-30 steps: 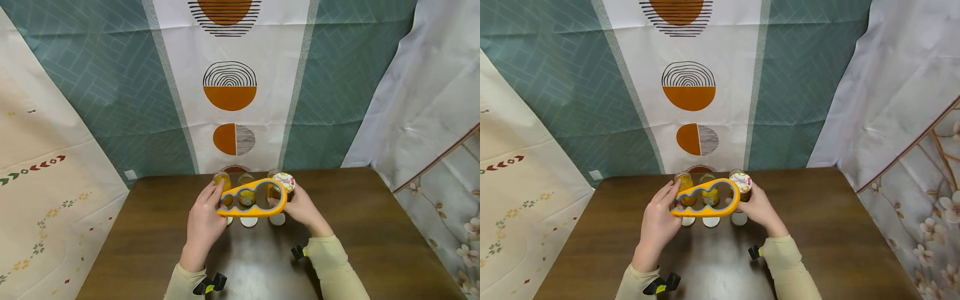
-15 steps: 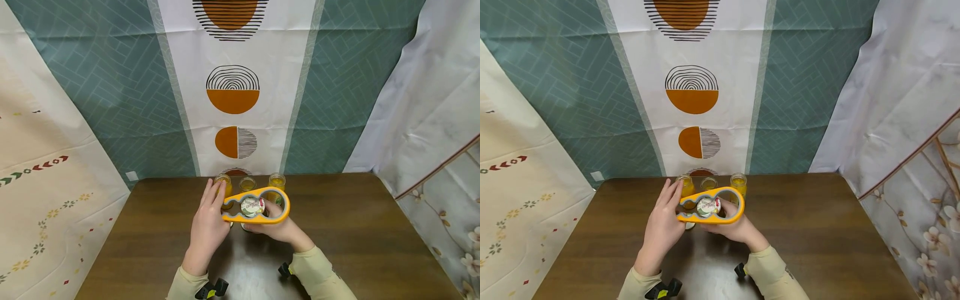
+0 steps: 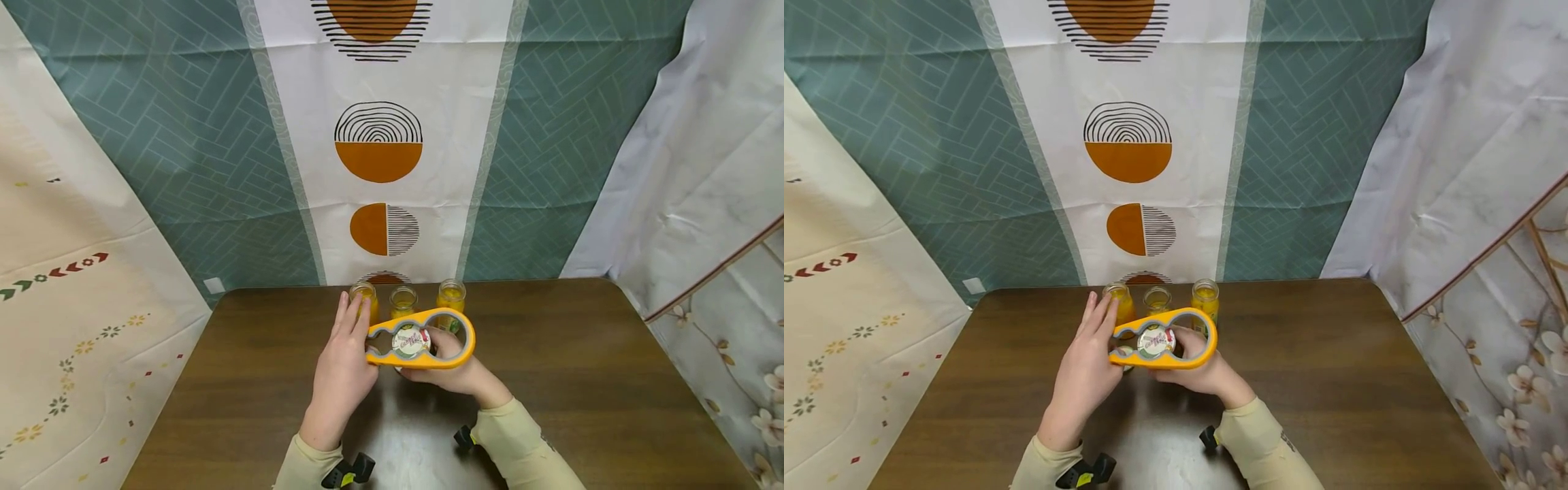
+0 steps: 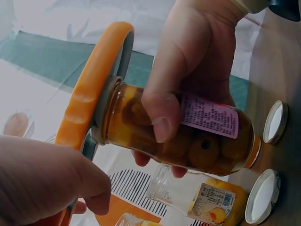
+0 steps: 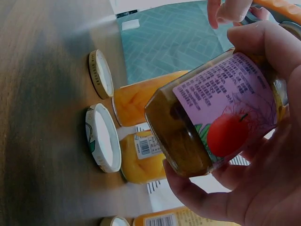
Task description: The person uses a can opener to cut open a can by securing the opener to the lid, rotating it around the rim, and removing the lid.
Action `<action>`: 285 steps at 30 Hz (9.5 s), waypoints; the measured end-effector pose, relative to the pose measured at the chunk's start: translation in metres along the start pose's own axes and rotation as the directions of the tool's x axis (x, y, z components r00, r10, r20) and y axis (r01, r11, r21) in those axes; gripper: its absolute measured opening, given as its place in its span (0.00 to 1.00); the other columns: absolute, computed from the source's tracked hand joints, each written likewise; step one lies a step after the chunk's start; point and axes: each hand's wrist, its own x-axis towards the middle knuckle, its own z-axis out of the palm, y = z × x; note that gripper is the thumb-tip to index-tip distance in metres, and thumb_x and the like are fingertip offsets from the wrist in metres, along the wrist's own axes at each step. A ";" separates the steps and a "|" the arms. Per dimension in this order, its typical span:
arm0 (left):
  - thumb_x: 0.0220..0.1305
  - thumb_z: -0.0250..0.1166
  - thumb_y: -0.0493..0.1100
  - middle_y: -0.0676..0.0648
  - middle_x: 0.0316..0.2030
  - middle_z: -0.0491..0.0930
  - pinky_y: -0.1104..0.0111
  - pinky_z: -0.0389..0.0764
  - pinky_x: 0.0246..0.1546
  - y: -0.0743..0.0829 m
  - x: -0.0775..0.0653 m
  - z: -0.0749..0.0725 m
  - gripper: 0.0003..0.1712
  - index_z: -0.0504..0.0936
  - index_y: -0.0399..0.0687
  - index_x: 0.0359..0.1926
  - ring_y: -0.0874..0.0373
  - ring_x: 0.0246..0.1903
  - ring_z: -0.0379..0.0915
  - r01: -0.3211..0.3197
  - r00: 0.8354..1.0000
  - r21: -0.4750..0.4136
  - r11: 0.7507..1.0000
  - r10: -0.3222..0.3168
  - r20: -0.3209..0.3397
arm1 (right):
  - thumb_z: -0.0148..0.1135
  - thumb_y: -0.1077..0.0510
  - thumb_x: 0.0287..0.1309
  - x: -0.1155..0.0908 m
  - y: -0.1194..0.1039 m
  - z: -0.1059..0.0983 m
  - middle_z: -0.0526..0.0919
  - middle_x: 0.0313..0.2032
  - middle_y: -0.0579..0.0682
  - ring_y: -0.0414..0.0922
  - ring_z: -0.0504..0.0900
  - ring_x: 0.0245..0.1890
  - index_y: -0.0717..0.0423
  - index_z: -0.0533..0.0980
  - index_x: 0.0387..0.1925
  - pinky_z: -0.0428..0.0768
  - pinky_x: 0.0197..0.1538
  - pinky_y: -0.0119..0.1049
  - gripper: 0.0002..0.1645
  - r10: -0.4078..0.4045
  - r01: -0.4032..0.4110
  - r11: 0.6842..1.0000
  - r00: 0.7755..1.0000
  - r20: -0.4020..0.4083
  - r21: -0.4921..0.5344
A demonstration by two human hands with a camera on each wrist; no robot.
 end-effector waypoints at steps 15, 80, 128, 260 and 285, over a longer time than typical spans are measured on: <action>0.46 0.72 0.19 0.44 0.38 0.76 0.55 0.85 0.31 -0.003 0.002 0.004 0.28 0.72 0.41 0.44 0.45 0.44 0.80 -0.144 0.982 0.012 0.989 0.145 -0.117 | 0.82 0.57 0.57 0.000 0.004 -0.005 0.86 0.59 0.45 0.43 0.82 0.59 0.54 0.77 0.70 0.79 0.63 0.42 0.40 0.017 -0.019 0.992 1.000 0.019 0.122; 0.46 0.68 0.20 0.47 0.54 0.81 0.37 0.69 0.68 -0.005 0.001 0.002 0.25 0.79 0.51 0.40 0.48 0.55 0.80 -0.352 0.935 0.032 0.935 0.350 0.058 | 0.82 0.56 0.57 -0.005 0.006 -0.018 0.87 0.56 0.46 0.42 0.84 0.56 0.59 0.79 0.66 0.79 0.63 0.40 0.36 0.040 -0.053 0.984 0.996 0.077 0.172; 0.50 0.85 0.40 0.45 0.38 0.87 0.62 0.71 0.25 0.013 0.000 0.003 0.34 0.87 0.44 0.60 0.49 0.31 0.83 -0.129 0.985 0.147 0.981 0.144 -0.097 | 0.81 0.65 0.56 0.004 -0.013 0.019 0.87 0.55 0.50 0.47 0.84 0.57 0.58 0.80 0.63 0.82 0.60 0.40 0.33 0.114 -0.039 0.961 0.959 -0.261 0.274; 0.48 0.87 0.39 0.49 0.31 0.82 0.60 0.76 0.28 0.004 -0.001 -0.004 0.32 0.87 0.40 0.57 0.56 0.25 0.77 -0.059 0.985 -0.026 0.998 0.053 -0.167 | 0.43 0.43 0.84 -0.039 0.007 -0.090 0.89 0.40 0.53 0.46 0.85 0.44 0.76 0.81 0.53 0.76 0.51 0.37 0.38 0.039 0.414 0.883 0.405 -0.914 0.221; 0.41 0.84 0.33 0.53 0.31 0.80 0.59 0.73 0.33 0.013 -0.005 -0.001 0.38 0.87 0.47 0.59 0.57 0.29 0.74 -0.215 0.972 0.090 0.973 0.222 -0.081 | 0.39 0.30 0.82 -0.030 -0.030 0.012 0.81 0.63 0.52 0.44 0.80 0.60 0.49 0.69 0.73 0.77 0.58 0.37 0.37 0.029 -0.262 -0.107 0.963 0.266 0.959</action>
